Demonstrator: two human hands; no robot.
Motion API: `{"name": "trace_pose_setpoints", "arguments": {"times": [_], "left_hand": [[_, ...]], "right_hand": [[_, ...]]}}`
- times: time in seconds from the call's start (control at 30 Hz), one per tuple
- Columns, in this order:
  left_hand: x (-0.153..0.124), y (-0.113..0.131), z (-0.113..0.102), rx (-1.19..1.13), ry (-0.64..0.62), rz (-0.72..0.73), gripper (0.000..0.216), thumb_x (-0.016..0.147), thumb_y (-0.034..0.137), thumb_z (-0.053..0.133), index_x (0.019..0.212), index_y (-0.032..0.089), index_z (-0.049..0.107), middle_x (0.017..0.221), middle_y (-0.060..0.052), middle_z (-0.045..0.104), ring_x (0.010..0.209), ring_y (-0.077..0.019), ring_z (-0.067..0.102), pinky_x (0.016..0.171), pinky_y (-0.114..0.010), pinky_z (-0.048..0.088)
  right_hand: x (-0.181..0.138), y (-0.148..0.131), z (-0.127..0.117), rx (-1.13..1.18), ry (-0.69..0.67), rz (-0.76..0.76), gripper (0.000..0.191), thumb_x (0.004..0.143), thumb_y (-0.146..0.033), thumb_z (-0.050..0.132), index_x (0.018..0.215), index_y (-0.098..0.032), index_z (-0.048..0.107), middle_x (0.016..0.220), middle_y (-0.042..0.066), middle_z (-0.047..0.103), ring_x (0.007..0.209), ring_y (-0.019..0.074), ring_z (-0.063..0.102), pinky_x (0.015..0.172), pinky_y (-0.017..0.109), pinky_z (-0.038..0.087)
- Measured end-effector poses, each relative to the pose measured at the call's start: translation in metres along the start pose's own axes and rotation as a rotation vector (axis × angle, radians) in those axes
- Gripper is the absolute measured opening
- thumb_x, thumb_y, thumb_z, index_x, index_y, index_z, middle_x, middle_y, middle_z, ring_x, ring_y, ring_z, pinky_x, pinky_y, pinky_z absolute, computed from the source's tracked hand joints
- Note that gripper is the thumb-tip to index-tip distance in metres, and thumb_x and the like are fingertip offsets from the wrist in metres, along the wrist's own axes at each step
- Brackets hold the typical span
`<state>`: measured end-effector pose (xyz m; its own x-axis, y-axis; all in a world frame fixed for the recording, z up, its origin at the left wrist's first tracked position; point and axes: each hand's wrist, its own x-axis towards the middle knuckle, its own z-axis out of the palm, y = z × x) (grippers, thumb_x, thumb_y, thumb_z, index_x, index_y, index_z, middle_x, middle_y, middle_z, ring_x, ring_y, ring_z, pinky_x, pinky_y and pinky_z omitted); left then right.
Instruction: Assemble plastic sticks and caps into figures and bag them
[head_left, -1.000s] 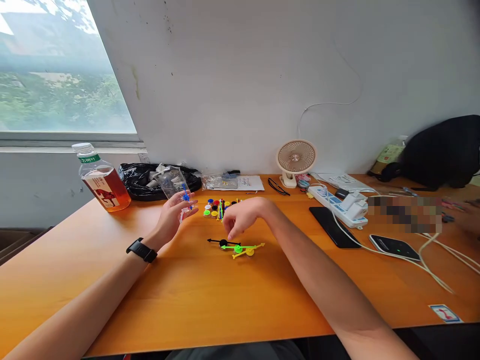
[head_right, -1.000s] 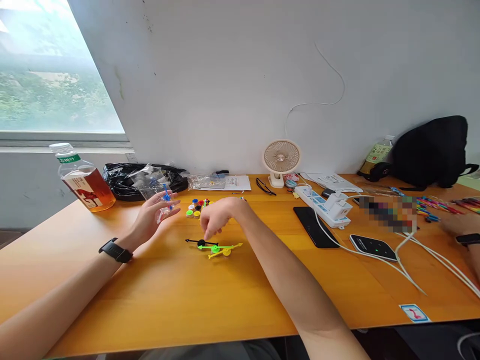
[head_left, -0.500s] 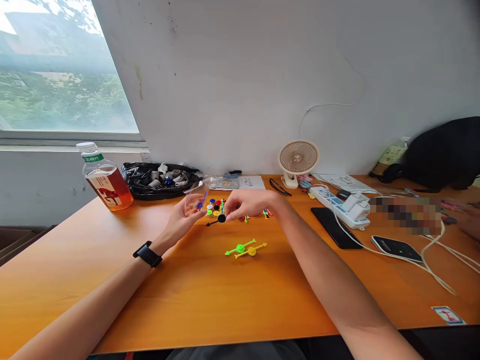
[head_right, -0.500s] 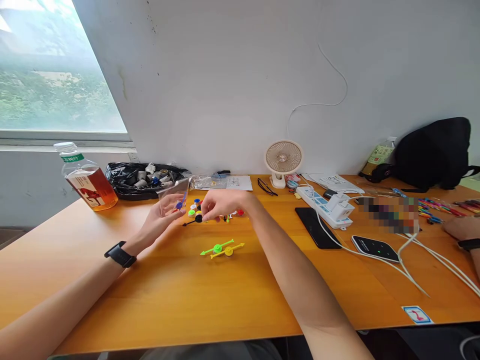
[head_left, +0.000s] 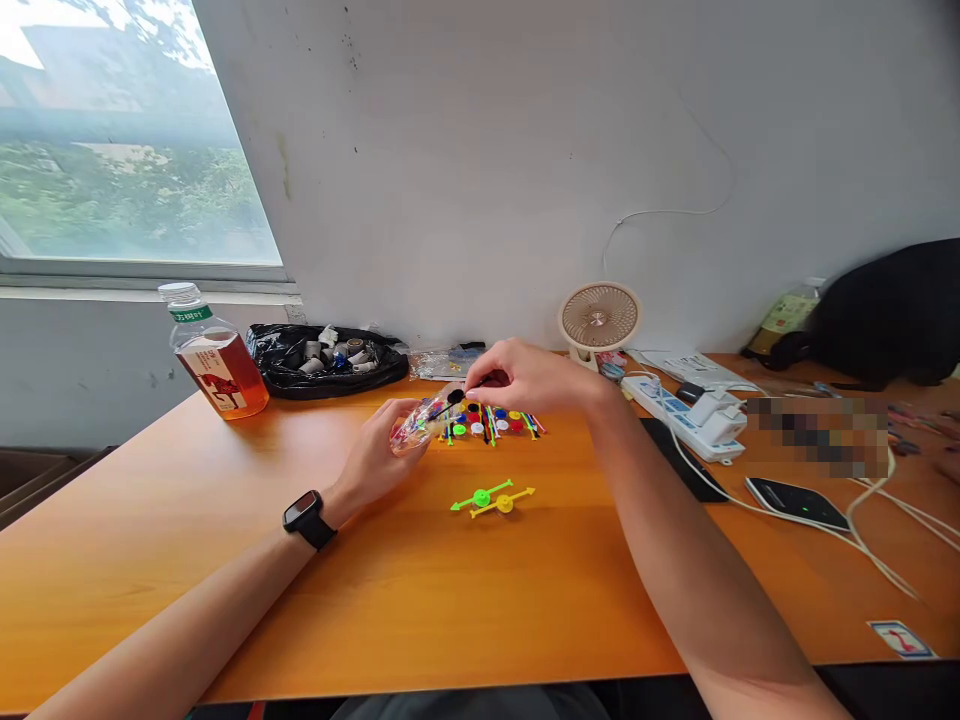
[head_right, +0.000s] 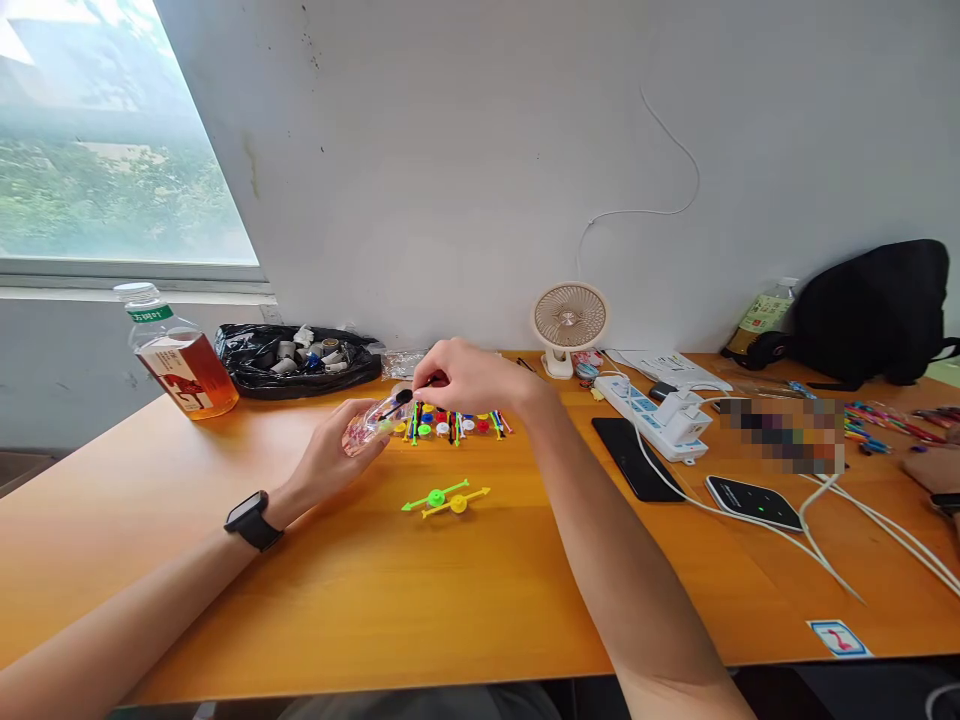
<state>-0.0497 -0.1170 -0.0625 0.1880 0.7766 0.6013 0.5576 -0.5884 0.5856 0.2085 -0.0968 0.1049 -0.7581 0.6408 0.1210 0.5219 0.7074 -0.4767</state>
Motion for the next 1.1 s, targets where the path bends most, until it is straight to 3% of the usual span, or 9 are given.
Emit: {"name": "trace_pose_setpoints", "arguments": {"times": [0.1, 0.33, 0.47, 0.63, 0.8, 0.97, 1.1], "left_hand": [[0.000, 0.001, 0.001, -0.013, 0.031, -0.035, 0.035, 0.095, 0.041, 0.071, 0.124, 0.023, 0.064, 0.119, -0.008, 0.072, 0.104, -0.0279, 0.068, 0.089, -0.037, 0.053], [-0.002, -0.001, 0.003, -0.021, 0.042, -0.092, 0.032, 0.095, 0.041, 0.071, 0.120, 0.022, 0.063, 0.115, -0.007, 0.073, 0.100, -0.0263, 0.067, 0.090, -0.038, 0.051], [-0.003, 0.001, 0.004, -0.026, 0.037, -0.069, 0.034, 0.095, 0.041, 0.072, 0.122, 0.023, 0.063, 0.118, -0.007, 0.072, 0.103, -0.0271, 0.067, 0.089, -0.037, 0.051], [-0.004, 0.003, 0.004, -0.100, 0.027, -0.067, 0.034, 0.092, 0.038, 0.074, 0.121, 0.023, 0.066, 0.117, -0.008, 0.073, 0.102, -0.0272, 0.068, 0.090, -0.038, 0.052], [-0.005, 0.003, 0.008, -0.272, 0.026, -0.169, 0.037, 0.088, 0.041, 0.079, 0.118, 0.022, 0.069, 0.113, -0.008, 0.074, 0.102, -0.0271, 0.069, 0.089, -0.037, 0.055], [0.000, 0.006, 0.006, -0.692, -0.009, -0.419, 0.046, 0.089, 0.046, 0.078, 0.126, 0.022, 0.066, 0.129, -0.010, 0.071, 0.114, -0.0282, 0.069, 0.092, -0.039, 0.060], [0.002, 0.011, 0.003, -0.775, -0.051, -0.441, 0.053, 0.086, 0.045, 0.083, 0.132, 0.024, 0.065, 0.137, -0.010, 0.068, 0.121, -0.0292, 0.067, 0.095, -0.042, 0.062]], "right_hand": [[0.002, -0.002, 0.003, -0.013, -0.026, 0.005, 0.020, 0.089, -0.028, 0.063, 0.089, -0.015, 0.079, 0.071, 0.001, 0.063, 0.061, 0.0126, 0.047, 0.057, 0.028, 0.028], [-0.005, -0.007, -0.002, -0.118, 0.146, 0.037, 0.021, 0.090, -0.026, 0.061, 0.091, -0.017, 0.080, 0.072, 0.002, 0.064, 0.062, 0.0131, 0.046, 0.056, 0.030, 0.027], [0.000, -0.010, 0.008, -0.136, 0.063, 0.025, 0.020, 0.088, -0.019, 0.061, 0.092, -0.016, 0.080, 0.080, 0.004, 0.071, 0.060, 0.0124, 0.051, 0.055, 0.028, 0.031], [0.005, -0.018, 0.016, 0.010, -0.077, -0.004, 0.024, 0.093, -0.020, 0.059, 0.109, -0.018, 0.077, 0.094, 0.005, 0.074, 0.054, 0.0099, 0.056, 0.049, 0.025, 0.035], [0.000, -0.018, 0.009, -0.016, -0.039, -0.006, 0.011, 0.094, -0.023, 0.063, 0.095, -0.016, 0.071, 0.084, 0.003, 0.070, 0.056, 0.0107, 0.057, 0.050, 0.024, 0.037], [0.002, -0.007, 0.013, -0.050, -0.268, 0.068, 0.014, 0.094, -0.029, 0.065, 0.091, -0.017, 0.071, 0.085, 0.002, 0.072, 0.064, 0.0126, 0.060, 0.055, 0.024, 0.038], [0.020, 0.006, 0.034, -0.112, -0.591, 0.084, 0.016, 0.084, -0.030, 0.078, 0.094, -0.017, 0.077, 0.093, 0.002, 0.075, 0.081, 0.0160, 0.065, 0.063, 0.024, 0.042]]}}
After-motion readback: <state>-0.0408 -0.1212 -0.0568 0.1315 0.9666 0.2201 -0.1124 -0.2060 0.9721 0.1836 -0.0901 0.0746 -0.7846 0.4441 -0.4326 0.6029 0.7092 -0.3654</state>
